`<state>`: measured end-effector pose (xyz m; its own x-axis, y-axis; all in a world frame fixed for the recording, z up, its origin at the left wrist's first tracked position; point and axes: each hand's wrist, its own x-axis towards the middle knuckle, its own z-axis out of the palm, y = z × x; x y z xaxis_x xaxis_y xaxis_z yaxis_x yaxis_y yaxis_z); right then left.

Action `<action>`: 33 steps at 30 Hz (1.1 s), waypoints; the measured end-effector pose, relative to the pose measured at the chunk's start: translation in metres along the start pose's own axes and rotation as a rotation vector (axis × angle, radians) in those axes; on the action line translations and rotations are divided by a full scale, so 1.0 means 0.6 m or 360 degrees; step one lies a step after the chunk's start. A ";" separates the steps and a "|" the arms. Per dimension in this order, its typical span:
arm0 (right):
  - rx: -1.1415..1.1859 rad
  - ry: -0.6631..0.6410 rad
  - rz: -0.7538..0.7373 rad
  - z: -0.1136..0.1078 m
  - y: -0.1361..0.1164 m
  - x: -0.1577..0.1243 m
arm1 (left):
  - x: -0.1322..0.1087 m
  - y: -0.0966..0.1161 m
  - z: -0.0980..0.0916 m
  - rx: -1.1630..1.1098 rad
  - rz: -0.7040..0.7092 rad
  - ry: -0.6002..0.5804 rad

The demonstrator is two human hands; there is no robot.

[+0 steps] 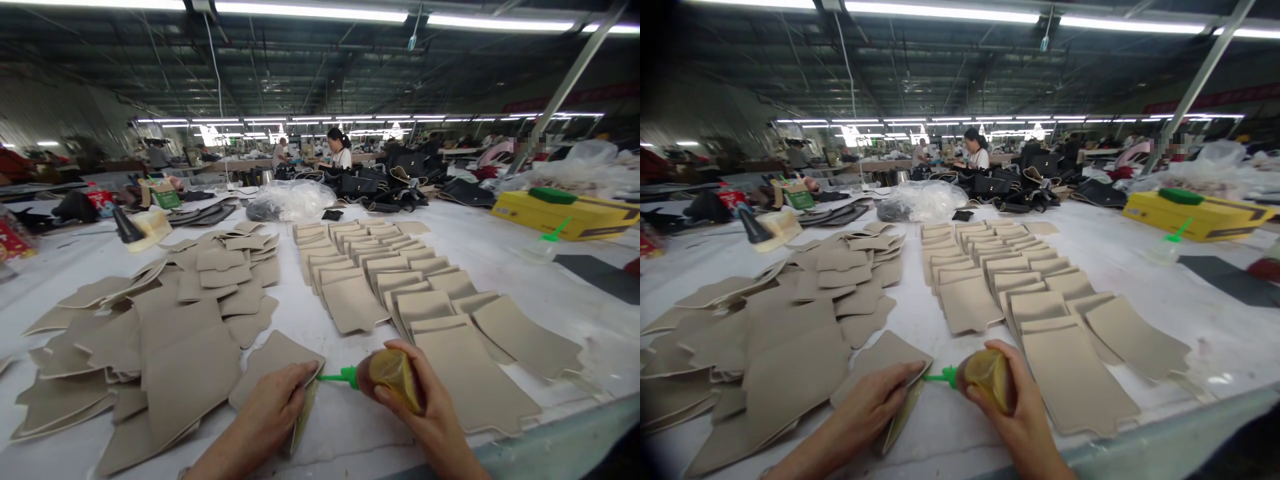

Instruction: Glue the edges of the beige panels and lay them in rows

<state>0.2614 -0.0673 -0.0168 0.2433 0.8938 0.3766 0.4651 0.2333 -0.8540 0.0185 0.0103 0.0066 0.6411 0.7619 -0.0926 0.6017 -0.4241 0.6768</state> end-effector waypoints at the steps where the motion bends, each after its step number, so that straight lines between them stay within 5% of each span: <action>1: 0.0008 -0.0006 0.0009 -0.001 0.000 -0.001 | 0.000 -0.001 0.000 -0.0009 0.0002 0.0005; 24: 0.0175 0.0089 0.0218 0.016 -0.018 -0.018 | 0.001 0.008 -0.004 -0.0043 0.0004 0.0022; 33: -0.0035 0.0089 0.0040 0.003 0.007 0.005 | 0.002 0.011 -0.007 -0.0046 -0.0003 0.0011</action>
<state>0.2624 -0.0628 -0.0200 0.3018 0.8764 0.3753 0.4766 0.2023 -0.8555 0.0211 0.0103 0.0138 0.6365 0.7661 -0.0891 0.5891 -0.4082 0.6974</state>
